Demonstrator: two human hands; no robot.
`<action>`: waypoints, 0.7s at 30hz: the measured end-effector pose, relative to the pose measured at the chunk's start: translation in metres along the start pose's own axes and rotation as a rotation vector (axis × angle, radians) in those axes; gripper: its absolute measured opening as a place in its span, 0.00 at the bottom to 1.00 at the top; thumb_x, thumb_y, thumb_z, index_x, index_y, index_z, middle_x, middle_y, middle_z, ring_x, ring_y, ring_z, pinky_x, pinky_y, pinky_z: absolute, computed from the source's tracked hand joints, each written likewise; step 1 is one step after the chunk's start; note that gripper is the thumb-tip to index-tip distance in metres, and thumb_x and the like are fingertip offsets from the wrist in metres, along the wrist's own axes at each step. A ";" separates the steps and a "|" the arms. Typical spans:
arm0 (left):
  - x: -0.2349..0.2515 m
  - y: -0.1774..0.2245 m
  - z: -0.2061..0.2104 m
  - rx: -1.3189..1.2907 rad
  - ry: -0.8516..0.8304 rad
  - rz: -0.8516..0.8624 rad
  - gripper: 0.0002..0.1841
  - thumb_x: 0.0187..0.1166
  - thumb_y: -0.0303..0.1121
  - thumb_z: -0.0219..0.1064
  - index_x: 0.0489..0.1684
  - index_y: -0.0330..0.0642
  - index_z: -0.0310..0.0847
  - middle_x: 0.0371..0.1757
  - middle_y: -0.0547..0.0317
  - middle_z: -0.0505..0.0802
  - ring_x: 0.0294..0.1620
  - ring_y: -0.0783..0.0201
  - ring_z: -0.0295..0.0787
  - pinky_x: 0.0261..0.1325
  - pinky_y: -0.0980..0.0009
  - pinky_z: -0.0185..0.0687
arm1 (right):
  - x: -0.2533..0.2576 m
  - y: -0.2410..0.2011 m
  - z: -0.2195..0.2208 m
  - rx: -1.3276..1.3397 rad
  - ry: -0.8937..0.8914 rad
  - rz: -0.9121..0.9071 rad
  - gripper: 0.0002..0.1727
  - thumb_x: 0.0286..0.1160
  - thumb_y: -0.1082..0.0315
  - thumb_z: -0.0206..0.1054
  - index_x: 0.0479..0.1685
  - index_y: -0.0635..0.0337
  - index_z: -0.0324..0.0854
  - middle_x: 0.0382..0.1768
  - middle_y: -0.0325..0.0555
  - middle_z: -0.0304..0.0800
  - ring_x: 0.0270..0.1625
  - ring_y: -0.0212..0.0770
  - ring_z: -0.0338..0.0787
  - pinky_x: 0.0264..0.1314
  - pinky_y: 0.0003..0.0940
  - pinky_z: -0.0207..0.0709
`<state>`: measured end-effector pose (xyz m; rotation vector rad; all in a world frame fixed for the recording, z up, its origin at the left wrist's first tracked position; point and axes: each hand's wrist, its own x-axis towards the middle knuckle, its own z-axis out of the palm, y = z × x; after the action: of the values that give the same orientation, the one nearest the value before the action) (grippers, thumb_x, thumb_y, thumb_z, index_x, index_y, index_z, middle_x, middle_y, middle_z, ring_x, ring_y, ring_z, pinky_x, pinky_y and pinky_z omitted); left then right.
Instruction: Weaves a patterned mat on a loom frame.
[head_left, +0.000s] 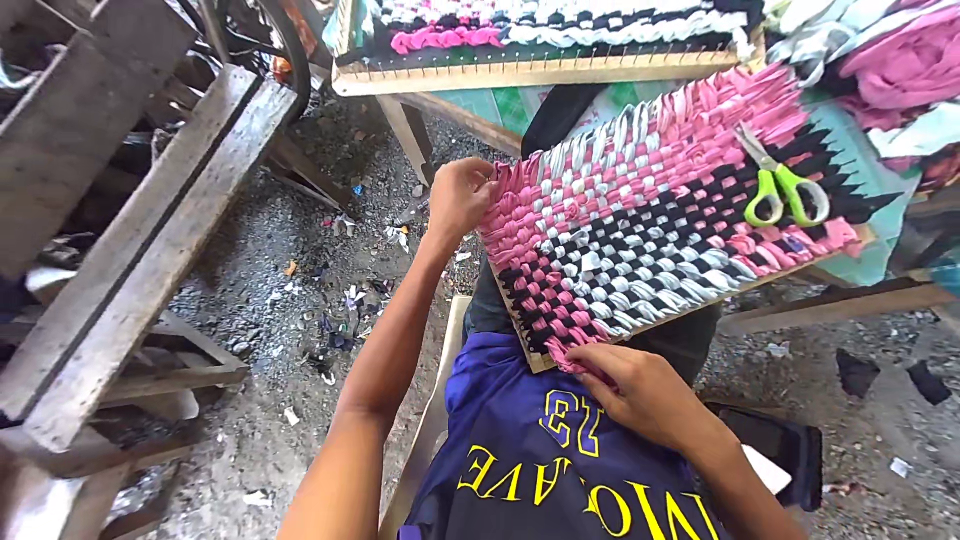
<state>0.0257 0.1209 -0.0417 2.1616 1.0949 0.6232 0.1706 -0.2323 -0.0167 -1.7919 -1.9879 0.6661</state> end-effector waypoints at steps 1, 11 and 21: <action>0.004 0.001 0.000 -0.022 -0.036 -0.014 0.16 0.75 0.36 0.71 0.59 0.47 0.91 0.46 0.58 0.98 0.49 0.61 0.96 0.59 0.51 0.89 | -0.001 0.000 0.000 0.012 -0.018 0.016 0.18 0.85 0.59 0.56 0.65 0.49 0.86 0.55 0.42 0.94 0.54 0.42 0.94 0.52 0.48 0.88; 0.034 0.020 -0.014 0.310 -0.234 0.021 0.14 0.72 0.40 0.64 0.50 0.50 0.90 0.46 0.52 0.95 0.52 0.45 0.92 0.48 0.31 0.81 | -0.007 0.017 -0.006 0.155 -0.052 0.058 0.19 0.84 0.57 0.56 0.64 0.41 0.89 0.53 0.35 0.94 0.51 0.35 0.92 0.55 0.45 0.87; 0.037 0.009 -0.028 -0.142 -0.096 0.003 0.11 0.80 0.32 0.58 0.46 0.33 0.83 0.37 0.52 0.91 0.37 0.61 0.89 0.47 0.58 0.85 | -0.005 0.020 -0.008 0.166 -0.062 0.063 0.19 0.83 0.58 0.56 0.64 0.40 0.89 0.52 0.35 0.94 0.50 0.35 0.92 0.53 0.46 0.86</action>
<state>0.0324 0.1561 -0.0113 2.0494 0.9673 0.5748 0.1923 -0.2347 -0.0213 -1.7603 -1.8609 0.8897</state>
